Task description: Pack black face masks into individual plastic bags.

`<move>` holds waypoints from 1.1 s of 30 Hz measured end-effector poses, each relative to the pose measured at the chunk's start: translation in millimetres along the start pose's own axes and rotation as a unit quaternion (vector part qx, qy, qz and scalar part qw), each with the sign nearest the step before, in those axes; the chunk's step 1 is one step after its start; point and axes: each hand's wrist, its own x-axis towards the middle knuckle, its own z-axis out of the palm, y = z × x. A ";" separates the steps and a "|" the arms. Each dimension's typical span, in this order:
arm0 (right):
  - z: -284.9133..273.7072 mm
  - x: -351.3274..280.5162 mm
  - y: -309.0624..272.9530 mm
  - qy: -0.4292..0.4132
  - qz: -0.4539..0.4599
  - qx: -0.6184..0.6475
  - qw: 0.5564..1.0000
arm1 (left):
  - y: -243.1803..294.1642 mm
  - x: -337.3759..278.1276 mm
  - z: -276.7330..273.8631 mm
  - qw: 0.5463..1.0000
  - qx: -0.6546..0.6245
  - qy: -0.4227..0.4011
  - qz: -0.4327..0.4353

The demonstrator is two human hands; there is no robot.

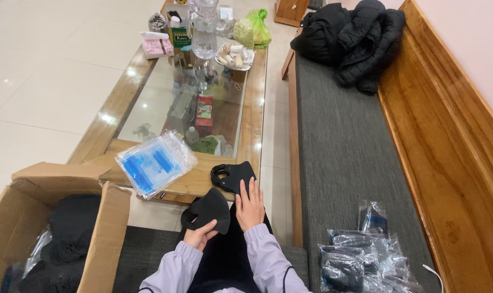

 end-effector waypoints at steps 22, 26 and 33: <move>-61.6 -9.8 -68.4 0.015 0.005 0.276 0.961 | -8.3 10.3 -13.9 0.997 0.082 -0.012 -0.004; -42.5 -23.7 -68.3 -0.067 0.095 0.364 0.924 | -15.7 17.2 -23.7 0.997 0.060 -0.041 0.010; -40.4 -30.8 -61.4 -0.082 0.127 0.327 0.933 | -10.6 10.9 -25.2 0.990 0.096 -0.099 -0.038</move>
